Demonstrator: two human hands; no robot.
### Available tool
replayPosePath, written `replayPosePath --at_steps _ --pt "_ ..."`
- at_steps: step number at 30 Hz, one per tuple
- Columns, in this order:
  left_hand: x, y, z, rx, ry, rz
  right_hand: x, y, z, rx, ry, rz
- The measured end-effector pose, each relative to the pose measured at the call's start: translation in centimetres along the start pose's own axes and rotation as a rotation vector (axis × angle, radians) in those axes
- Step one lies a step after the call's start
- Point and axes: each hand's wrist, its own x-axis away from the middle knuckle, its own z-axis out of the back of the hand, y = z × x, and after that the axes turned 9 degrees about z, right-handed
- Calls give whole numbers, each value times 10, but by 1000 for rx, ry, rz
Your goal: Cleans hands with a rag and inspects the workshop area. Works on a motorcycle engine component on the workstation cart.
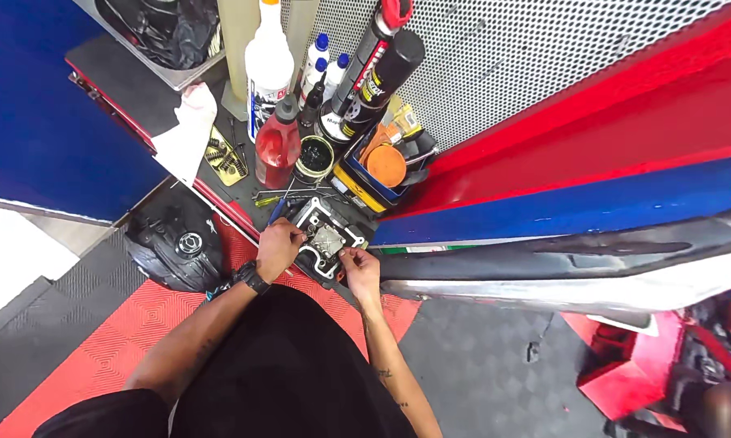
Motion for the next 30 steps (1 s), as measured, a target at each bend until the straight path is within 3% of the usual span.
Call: replayPosePath --at_steps 2,5,8,19,25,30 --pt "7 1 -7 11 92 -87 5 -8 3 183 53 122" --pt "20 -3 -24 101 259 -362 5 -20 8 290 148 456" --pt "26 -1 -34 33 292 -485 -4 -25 10 388 70 628" --pt "26 -4 -50 -209 467 -544 -16 -38 7 782 -66 695" --pt "32 -3 -54 -265 479 -621 -25 -32 10 887 2 793" --pt "48 -22 -44 -100 400 -562 -43 -64 8 737 -285 887"
